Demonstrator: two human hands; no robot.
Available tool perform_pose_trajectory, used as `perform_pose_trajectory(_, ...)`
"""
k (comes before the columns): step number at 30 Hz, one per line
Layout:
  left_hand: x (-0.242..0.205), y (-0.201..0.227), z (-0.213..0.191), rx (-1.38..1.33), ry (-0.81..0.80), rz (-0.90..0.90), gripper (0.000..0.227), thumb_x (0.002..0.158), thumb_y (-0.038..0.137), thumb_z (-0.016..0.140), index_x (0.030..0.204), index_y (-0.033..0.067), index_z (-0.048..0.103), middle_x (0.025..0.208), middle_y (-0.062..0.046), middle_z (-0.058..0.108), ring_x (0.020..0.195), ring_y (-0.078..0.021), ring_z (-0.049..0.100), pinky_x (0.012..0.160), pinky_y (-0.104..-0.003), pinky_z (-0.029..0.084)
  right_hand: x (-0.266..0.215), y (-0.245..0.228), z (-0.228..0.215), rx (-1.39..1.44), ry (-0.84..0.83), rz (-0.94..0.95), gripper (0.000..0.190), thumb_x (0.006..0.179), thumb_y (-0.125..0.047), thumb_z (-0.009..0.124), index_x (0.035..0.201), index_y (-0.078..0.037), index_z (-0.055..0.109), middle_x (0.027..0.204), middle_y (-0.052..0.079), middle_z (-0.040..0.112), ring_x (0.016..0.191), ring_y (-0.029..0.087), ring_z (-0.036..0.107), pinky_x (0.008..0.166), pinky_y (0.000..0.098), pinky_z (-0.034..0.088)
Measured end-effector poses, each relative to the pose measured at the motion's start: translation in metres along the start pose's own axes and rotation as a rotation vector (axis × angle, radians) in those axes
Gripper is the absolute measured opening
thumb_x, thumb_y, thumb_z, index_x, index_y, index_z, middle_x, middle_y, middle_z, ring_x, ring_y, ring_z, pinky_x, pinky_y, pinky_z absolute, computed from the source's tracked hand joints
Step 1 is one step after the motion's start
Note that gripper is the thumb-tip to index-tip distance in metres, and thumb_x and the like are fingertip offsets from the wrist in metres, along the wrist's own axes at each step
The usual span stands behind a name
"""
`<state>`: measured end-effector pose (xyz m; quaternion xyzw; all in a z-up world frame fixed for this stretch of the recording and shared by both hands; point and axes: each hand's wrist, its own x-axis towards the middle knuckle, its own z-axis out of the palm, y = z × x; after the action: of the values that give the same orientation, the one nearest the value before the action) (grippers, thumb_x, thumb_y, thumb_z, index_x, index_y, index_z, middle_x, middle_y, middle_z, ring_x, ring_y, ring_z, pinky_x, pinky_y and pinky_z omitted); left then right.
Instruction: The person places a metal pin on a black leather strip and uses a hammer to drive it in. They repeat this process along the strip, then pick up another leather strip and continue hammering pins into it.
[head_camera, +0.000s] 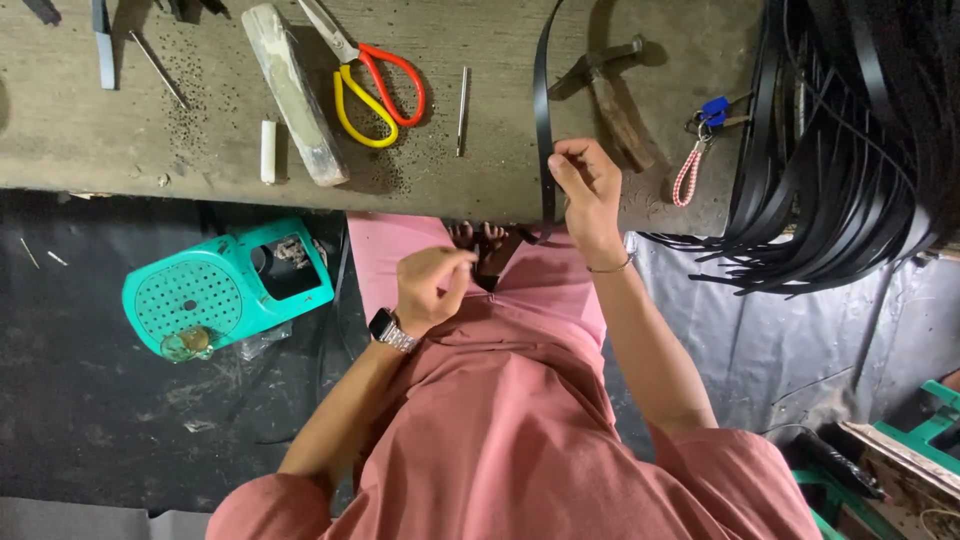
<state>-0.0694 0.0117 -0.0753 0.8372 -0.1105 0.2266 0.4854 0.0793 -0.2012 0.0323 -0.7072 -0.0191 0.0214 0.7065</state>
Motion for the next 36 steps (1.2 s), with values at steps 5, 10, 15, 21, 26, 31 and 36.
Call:
perform_pose_trajectory(5, 0.056, 0.047, 0.009, -0.142, 0.010, -0.207, 0.014, 0.099, 0.015, 0.065, 0.099, 0.0103, 0.078, 0.081, -0.004, 0.074, 0.071, -0.0208, 0.072, 0.070, -0.034, 0.060, -0.001, -0.004, 0.005, 0.020, 0.013, 0.014, 0.009, 0.099, -0.009, 0.066, 0.101, -0.001, 0.069, 0.080, 0.004, 0.051, 0.079, 0.010, 0.046, 0.069, 0.0264, 0.041)
perform_pose_trajectory(10, 0.097, 0.090, 0.022, -0.341, -0.040, -0.348, 0.026, 0.101, 0.025, 0.067, 0.114, 0.0027, 0.074, 0.092, -0.018, 0.076, 0.090, -0.0363, 0.075, 0.078, -0.044, 0.060, -0.005, -0.024, 0.016, 0.055, 0.031, 0.082, 0.012, 0.098, -0.012, 0.070, 0.104, -0.002, 0.070, 0.075, 0.001, 0.052, 0.066, 0.005, 0.049, 0.059, 0.0193, 0.040)
perform_pose_trajectory(15, 0.089, 0.090, 0.025, -0.322, -0.117, -0.390, 0.020, 0.101, 0.028, 0.070, 0.097, 0.0098, 0.079, 0.073, -0.011, 0.074, 0.075, -0.0281, 0.076, 0.067, -0.034, 0.059, 0.006, -0.032, 0.018, 0.058, 0.090, 0.031, 0.017, 0.099, -0.015, 0.073, 0.107, 0.000, 0.071, 0.077, 0.004, 0.056, 0.069, 0.008, 0.052, 0.058, 0.0235, 0.043)
perform_pose_trajectory(21, 0.080, 0.091, 0.014, -0.323, -0.126, -0.436, 0.015, 0.100, 0.022, 0.068, 0.097, 0.0114, 0.077, 0.062, -0.009, 0.070, 0.066, -0.0208, 0.074, 0.059, -0.031, 0.057, 0.022, -0.023, 0.015, 0.095, 0.109, -0.021, 0.016, 0.099, -0.012, 0.074, 0.108, 0.001, 0.069, 0.077, 0.005, 0.054, 0.065, 0.008, 0.052, 0.055, 0.0204, 0.044)
perform_pose_trajectory(26, 0.071, 0.089, 0.006, -0.334, -0.282, -0.459, 0.040, 0.104, 0.039, 0.056, 0.109, 0.0018, 0.071, 0.092, -0.005, 0.075, 0.054, -0.0067, 0.054, 0.048, -0.021, 0.040, 0.038, -0.042, 0.019, 0.138, 0.166, 0.049, 0.009, 0.099, -0.009, 0.070, 0.106, -0.004, 0.067, 0.074, -0.001, 0.058, 0.060, 0.006, 0.046, 0.050, 0.0199, 0.035)
perform_pose_trajectory(31, 0.066, 0.087, 0.004, -0.404, -0.262, -0.465, 0.033, 0.100, 0.030, 0.066, 0.111, -0.0015, 0.070, 0.095, -0.011, 0.077, 0.078, -0.0157, 0.073, 0.071, -0.024, 0.062, 0.054, -0.044, 0.015, 0.158, 0.210, 0.049, 0.011, 0.099, -0.012, 0.070, 0.108, -0.006, 0.069, 0.081, -0.002, 0.059, 0.067, 0.006, 0.047, 0.053, 0.0196, 0.033)
perform_pose_trajectory(36, 0.076, 0.090, -0.003, -0.509, -0.376, -0.571, 0.036, 0.101, 0.023, 0.063, 0.131, 0.0040, 0.067, 0.108, -0.008, 0.077, 0.073, -0.0090, 0.063, 0.065, -0.022, 0.050, 0.058, -0.054, 0.012, 0.632, 0.016, 0.246, 0.024, 0.107, -0.007, 0.053, 0.128, 0.003, 0.056, 0.098, 0.011, 0.053, 0.086, 0.020, 0.053, 0.077, 0.0295, 0.050)
